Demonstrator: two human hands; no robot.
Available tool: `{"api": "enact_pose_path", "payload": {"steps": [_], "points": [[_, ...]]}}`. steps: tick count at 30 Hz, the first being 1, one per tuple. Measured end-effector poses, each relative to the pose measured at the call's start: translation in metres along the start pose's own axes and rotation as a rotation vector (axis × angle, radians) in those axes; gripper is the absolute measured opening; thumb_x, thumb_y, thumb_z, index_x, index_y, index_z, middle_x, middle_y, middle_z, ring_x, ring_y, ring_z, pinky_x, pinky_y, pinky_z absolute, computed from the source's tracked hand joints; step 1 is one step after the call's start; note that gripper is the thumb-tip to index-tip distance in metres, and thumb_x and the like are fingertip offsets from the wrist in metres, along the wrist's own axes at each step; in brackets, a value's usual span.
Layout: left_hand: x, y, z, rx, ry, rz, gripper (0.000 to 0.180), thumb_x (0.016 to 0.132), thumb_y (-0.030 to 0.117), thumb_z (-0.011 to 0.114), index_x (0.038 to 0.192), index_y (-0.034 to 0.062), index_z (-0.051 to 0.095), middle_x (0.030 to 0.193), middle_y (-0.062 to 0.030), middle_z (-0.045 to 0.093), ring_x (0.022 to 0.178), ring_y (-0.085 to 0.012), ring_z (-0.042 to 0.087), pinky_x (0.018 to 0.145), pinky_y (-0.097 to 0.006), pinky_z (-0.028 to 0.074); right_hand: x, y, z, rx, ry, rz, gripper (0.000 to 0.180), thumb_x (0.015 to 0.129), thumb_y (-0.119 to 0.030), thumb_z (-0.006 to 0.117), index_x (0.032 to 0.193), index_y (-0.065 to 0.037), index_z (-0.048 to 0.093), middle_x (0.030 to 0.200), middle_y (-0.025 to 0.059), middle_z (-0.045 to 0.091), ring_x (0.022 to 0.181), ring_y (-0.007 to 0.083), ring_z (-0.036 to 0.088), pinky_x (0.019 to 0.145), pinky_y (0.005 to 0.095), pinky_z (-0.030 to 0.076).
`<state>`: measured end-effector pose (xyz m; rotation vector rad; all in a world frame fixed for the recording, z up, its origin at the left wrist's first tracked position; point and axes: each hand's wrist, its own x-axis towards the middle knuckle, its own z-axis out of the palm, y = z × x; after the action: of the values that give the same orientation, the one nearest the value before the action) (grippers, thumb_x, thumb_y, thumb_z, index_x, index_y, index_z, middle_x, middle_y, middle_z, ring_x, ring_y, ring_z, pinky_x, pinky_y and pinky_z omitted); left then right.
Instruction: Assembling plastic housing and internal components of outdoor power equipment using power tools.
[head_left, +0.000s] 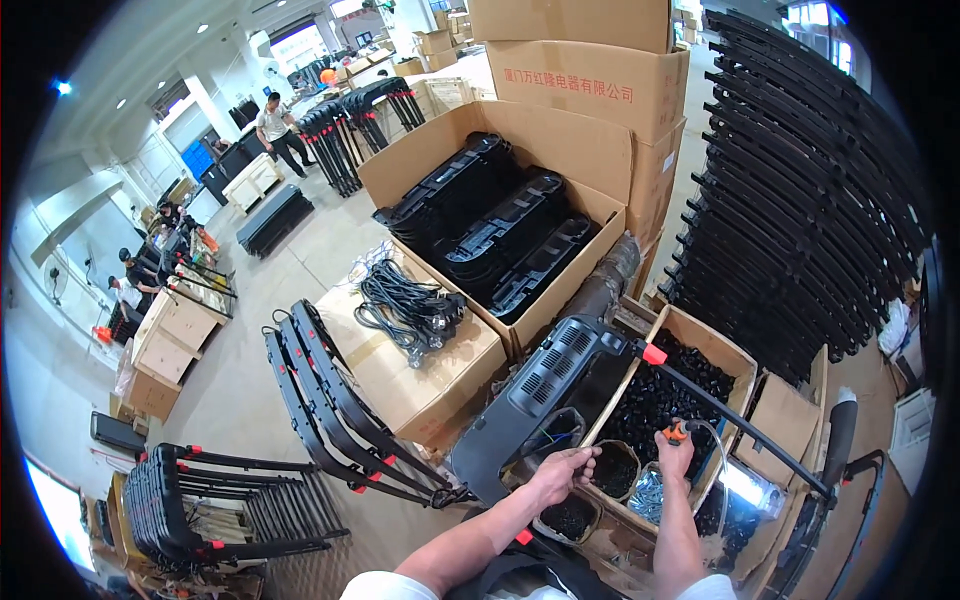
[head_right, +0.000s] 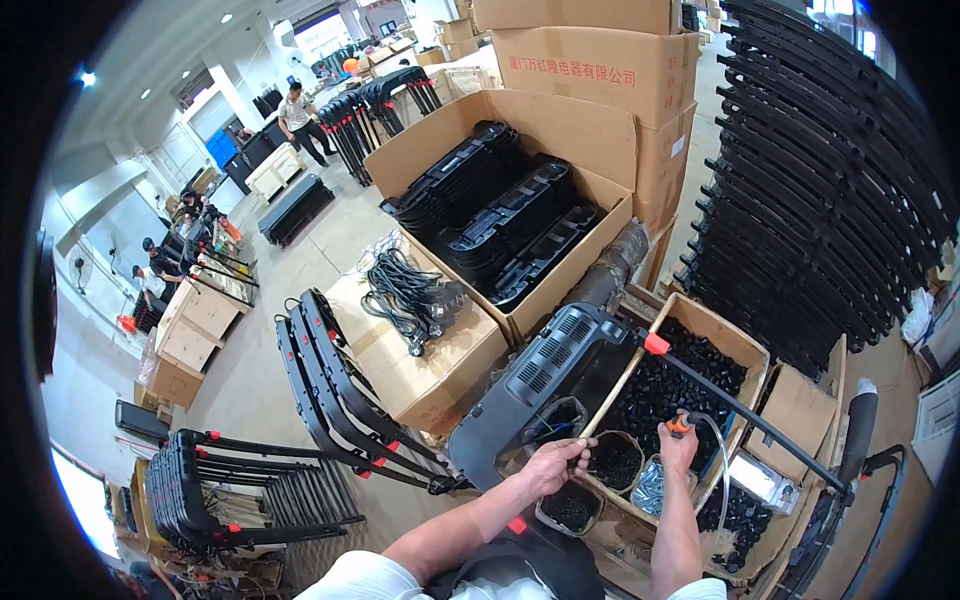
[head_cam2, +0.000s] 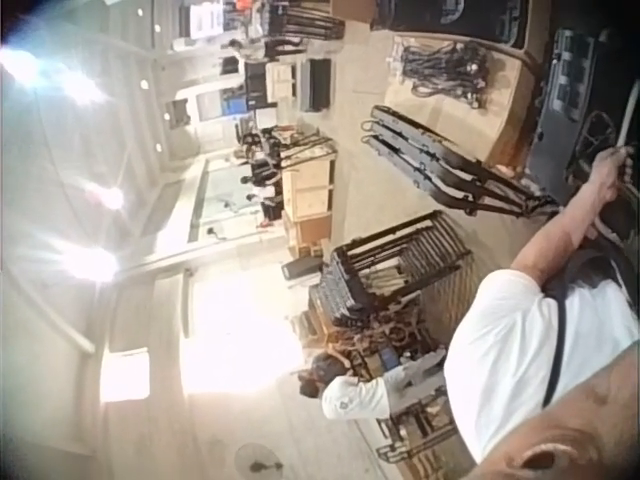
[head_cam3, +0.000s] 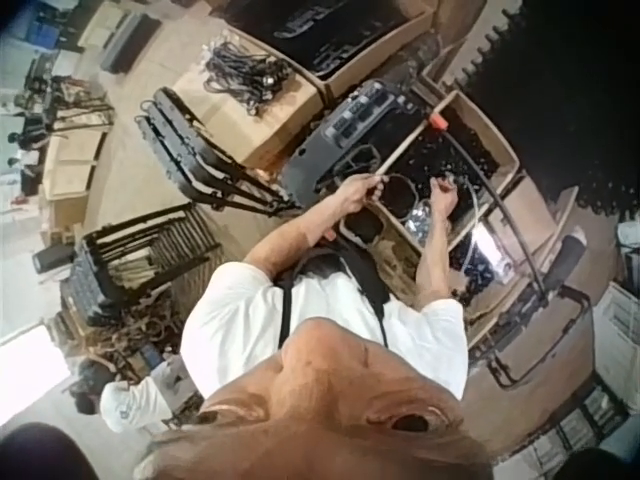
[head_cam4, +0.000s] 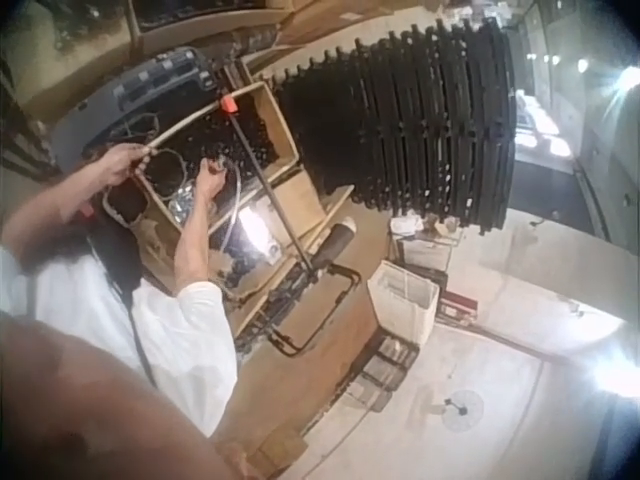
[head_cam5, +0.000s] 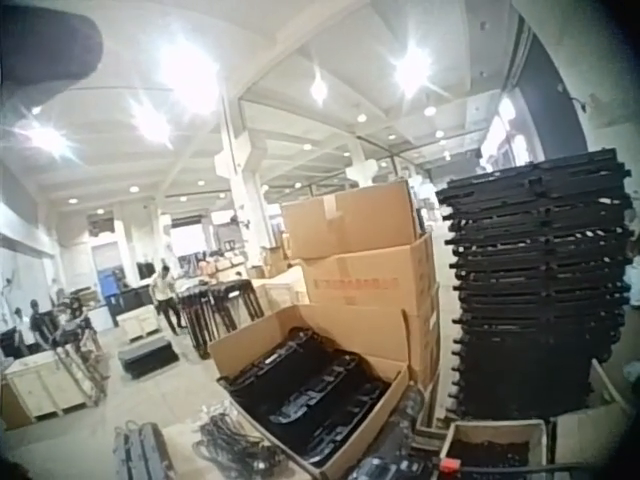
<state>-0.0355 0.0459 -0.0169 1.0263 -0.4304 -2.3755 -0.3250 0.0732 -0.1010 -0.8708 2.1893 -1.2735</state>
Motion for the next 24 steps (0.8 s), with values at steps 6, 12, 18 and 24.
{"api": "enact_pose_path", "payload": {"steps": [6, 12, 18, 24], "points": [[0.011, 0.025, -0.009, -0.092, 0.023, -0.017, 0.026, 0.108, 0.03, 0.06, 0.118, 0.0072, 0.07, 0.089, 0.0031, 0.061, 0.074, -0.0085, 0.055, 0.064, -0.023, 0.047, -0.048, -0.1, -0.038, -0.029, 0.052, -0.151, 0.032, 0.082, -0.011, 0.084, 0.11, -0.005, 0.072, 0.105, 0.0049, 0.072, 0.095, 0.0148, 0.067, 0.09, 0.0297, 0.053], [0.037, 0.043, 0.002, -0.16, 0.031, -0.04, 0.031, 0.102, 0.045, 0.068, 0.099, 0.0142, 0.072, 0.078, 0.006, 0.06, 0.063, -0.007, 0.054, 0.053, -0.022, 0.044, -0.087, -0.151, -0.049, 0.613, -0.042, -0.201, 0.048, 0.097, 0.003, 0.067, 0.142, 0.004, 0.049, 0.138, 0.0207, 0.061, 0.128, 0.0288, 0.06, 0.113, 0.0418, 0.046], [0.042, 0.08, -0.005, -0.304, 0.011, -0.012, 0.033, 0.103, 0.047, 0.065, 0.107, 0.0146, 0.071, 0.077, 0.0089, 0.056, 0.063, -0.0054, 0.051, 0.051, -0.02, 0.041, -0.122, -0.232, 0.011, 0.582, -0.137, -0.217, 0.054, 0.1, -0.005, 0.064, 0.148, 0.007, 0.043, 0.142, 0.0233, 0.059, 0.132, 0.0306, 0.057, 0.116, 0.0435, 0.04], [0.028, 0.119, -0.007, -0.45, 0.039, -0.025, 0.028, 0.106, 0.041, 0.063, 0.104, 0.0135, 0.07, 0.076, 0.0035, 0.058, 0.061, -0.0079, 0.052, 0.051, -0.021, 0.042, -0.137, -0.281, 0.048, 0.383, -0.082, -0.204, 0.05, 0.094, -0.005, 0.071, 0.14, 0.004, 0.052, 0.133, 0.0165, 0.066, 0.123, 0.026, 0.063, 0.113, 0.0439, 0.044]]}}
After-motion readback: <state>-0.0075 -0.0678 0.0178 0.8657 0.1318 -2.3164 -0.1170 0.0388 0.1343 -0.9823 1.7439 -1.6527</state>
